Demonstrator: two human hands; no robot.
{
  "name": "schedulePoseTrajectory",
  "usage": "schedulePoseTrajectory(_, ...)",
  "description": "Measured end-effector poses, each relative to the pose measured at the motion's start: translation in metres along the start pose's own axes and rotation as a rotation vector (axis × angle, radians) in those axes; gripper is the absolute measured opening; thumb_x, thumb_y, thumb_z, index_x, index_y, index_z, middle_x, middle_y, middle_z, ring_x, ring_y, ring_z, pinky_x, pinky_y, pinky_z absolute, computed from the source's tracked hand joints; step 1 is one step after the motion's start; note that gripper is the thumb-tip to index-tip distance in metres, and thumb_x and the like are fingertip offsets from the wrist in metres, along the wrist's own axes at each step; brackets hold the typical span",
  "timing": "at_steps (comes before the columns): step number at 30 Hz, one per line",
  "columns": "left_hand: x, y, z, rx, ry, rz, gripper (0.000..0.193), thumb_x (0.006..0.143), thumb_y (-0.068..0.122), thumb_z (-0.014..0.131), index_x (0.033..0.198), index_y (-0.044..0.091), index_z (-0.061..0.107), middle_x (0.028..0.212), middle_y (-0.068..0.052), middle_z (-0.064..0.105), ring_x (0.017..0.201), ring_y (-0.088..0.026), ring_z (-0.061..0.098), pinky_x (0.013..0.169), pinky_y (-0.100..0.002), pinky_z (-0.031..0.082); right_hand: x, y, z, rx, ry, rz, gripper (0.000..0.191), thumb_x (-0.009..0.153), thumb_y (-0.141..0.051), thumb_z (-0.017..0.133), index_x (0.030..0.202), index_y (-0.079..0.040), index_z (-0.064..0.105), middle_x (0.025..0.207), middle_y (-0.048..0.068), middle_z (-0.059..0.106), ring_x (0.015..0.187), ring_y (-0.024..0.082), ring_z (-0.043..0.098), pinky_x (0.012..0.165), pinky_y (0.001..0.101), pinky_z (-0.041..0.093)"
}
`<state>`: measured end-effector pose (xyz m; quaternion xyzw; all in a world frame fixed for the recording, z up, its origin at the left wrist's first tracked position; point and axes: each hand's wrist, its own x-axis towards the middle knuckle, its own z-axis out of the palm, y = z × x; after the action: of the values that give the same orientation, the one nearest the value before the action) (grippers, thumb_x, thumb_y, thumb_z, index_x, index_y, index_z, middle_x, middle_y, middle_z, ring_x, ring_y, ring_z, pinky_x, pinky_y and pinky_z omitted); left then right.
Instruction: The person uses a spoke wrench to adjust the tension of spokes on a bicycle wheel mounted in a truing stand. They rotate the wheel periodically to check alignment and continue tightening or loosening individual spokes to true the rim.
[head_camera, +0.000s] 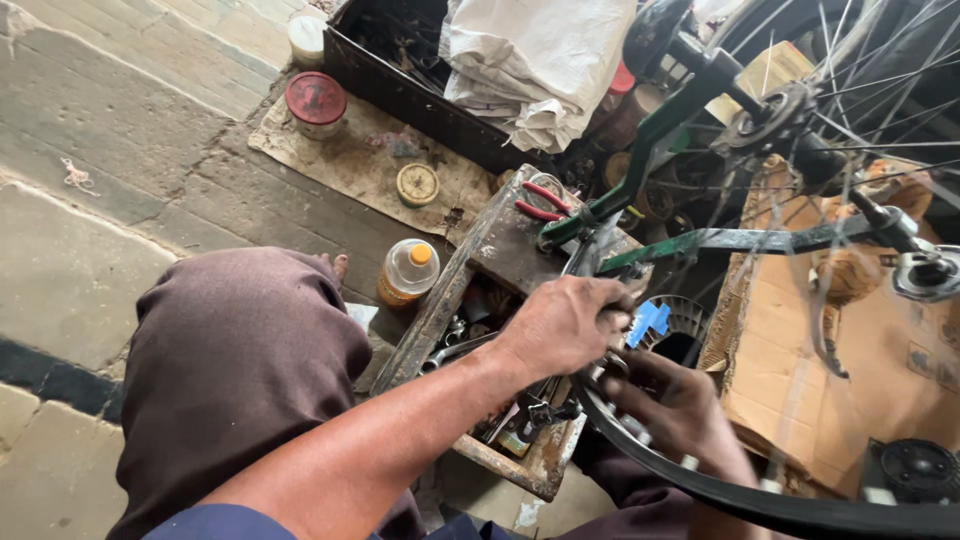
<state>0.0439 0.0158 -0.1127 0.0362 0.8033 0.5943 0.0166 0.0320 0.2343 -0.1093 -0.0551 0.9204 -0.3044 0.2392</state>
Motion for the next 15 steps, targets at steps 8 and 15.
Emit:
schedulePoseTrajectory(8, 0.003, -0.011, 0.004, 0.016, 0.042, 0.043, 0.020, 0.091, 0.019, 0.067, 0.106, 0.007, 0.073, 0.094, -0.015, 0.076, 0.090, -0.034, 0.073, 0.084, -0.043, 0.055, -0.011, 0.008, 0.013, 0.328, 0.085, 0.054, 0.032, 0.079, -0.014, 0.082, 0.109, -0.003, 0.079, 0.082, 0.012, 0.079, 0.067, 0.018, 0.067, 0.057, 0.0319, 0.055)
schedulePoseTrajectory(15, 0.004, -0.014, 0.006, 0.016, 0.051, 0.094, 0.023, 0.088, 0.020, 0.069, 0.106, 0.006, 0.073, 0.095, -0.014, 0.076, 0.093, -0.032, 0.073, 0.087, -0.041, 0.055, -0.013, 0.016, -0.011, 0.812, 0.143, -0.244, 0.022, 0.091, -0.007, 0.079, 0.109, 0.004, 0.074, 0.095, 0.016, 0.076, 0.078, 0.018, 0.071, 0.069, 0.0295, 0.058)
